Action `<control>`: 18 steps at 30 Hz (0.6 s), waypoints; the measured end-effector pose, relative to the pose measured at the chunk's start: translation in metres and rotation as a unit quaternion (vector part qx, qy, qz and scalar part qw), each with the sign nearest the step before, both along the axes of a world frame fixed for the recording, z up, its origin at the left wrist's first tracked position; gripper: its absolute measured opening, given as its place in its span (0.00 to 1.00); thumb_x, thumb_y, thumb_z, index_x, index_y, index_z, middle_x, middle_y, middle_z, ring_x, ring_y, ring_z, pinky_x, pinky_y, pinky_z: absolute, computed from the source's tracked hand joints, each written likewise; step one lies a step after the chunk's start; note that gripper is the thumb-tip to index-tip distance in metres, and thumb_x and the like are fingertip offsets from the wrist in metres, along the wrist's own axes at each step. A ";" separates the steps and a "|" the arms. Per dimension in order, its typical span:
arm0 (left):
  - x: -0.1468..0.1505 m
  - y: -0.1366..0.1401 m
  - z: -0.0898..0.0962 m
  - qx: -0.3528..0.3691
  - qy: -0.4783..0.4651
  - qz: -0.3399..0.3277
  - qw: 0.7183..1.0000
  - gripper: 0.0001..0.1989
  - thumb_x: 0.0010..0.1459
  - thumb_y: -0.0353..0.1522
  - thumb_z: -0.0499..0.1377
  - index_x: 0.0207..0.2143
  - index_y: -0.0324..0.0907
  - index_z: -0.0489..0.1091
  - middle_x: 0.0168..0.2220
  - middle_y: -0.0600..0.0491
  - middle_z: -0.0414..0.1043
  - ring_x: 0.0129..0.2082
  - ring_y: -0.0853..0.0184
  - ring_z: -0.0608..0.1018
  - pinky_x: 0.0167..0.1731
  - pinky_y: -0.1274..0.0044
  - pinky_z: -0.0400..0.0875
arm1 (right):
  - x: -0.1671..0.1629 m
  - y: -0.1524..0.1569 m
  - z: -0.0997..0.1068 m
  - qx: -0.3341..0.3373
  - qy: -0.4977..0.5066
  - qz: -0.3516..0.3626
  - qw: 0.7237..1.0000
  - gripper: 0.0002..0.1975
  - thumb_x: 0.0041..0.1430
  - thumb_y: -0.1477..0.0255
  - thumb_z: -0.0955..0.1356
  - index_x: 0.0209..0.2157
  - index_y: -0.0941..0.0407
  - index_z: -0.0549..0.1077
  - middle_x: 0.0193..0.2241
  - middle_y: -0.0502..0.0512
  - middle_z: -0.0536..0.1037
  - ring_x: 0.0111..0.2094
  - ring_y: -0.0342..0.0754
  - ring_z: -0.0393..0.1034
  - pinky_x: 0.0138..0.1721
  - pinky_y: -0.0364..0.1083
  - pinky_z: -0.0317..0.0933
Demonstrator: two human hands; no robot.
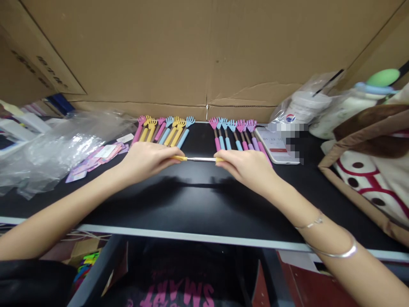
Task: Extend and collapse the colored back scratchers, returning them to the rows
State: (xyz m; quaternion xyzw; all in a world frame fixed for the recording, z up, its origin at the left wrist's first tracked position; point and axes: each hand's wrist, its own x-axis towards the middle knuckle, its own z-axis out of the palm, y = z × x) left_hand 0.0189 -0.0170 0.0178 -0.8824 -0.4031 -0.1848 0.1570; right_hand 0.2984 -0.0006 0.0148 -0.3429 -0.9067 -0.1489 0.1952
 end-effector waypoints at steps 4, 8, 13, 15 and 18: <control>-0.015 0.006 0.009 -0.054 0.031 0.032 0.998 0.18 0.68 0.45 0.48 0.41 0.49 0.74 0.29 0.56 0.79 0.28 0.67 0.79 0.23 0.79 0.50 | 0.018 0.006 0.011 -0.009 -0.017 -0.021 1.000 0.21 0.69 0.57 0.56 0.37 0.52 0.75 0.28 0.51 0.82 0.26 0.46 0.75 0.23 0.42 0.53; -0.049 0.021 0.023 -0.103 0.034 0.131 0.985 0.19 0.66 0.47 0.48 0.39 0.47 0.73 0.27 0.56 0.77 0.26 0.67 0.76 0.24 0.80 0.52 | 0.056 0.024 0.027 -0.073 -0.005 -0.079 0.994 0.22 0.67 0.54 0.57 0.37 0.52 0.75 0.26 0.54 0.80 0.24 0.46 0.72 0.25 0.43 0.54; -0.066 0.026 0.033 -0.219 0.021 0.089 0.972 0.19 0.65 0.48 0.48 0.37 0.47 0.71 0.25 0.59 0.74 0.25 0.70 0.74 0.27 0.81 0.56 | 0.081 0.034 0.034 -0.157 -0.007 -0.078 0.984 0.22 0.66 0.53 0.57 0.36 0.52 0.75 0.25 0.53 0.77 0.24 0.45 0.69 0.28 0.44 0.55; -0.065 0.023 0.035 -0.234 0.011 0.078 0.969 0.19 0.64 0.48 0.48 0.37 0.47 0.71 0.25 0.60 0.74 0.26 0.70 0.73 0.28 0.81 0.57 | 0.081 0.032 0.033 -0.134 0.021 -0.084 0.987 0.23 0.66 0.53 0.57 0.36 0.53 0.75 0.27 0.55 0.78 0.27 0.46 0.69 0.30 0.45 0.55; -0.068 0.021 0.039 -0.261 0.009 0.073 0.963 0.19 0.64 0.48 0.49 0.37 0.47 0.71 0.26 0.59 0.74 0.26 0.70 0.73 0.29 0.81 0.58 | 0.079 0.026 0.032 -0.115 0.048 -0.093 0.988 0.25 0.66 0.51 0.57 0.35 0.53 0.76 0.27 0.56 0.77 0.28 0.47 0.69 0.31 0.46 0.55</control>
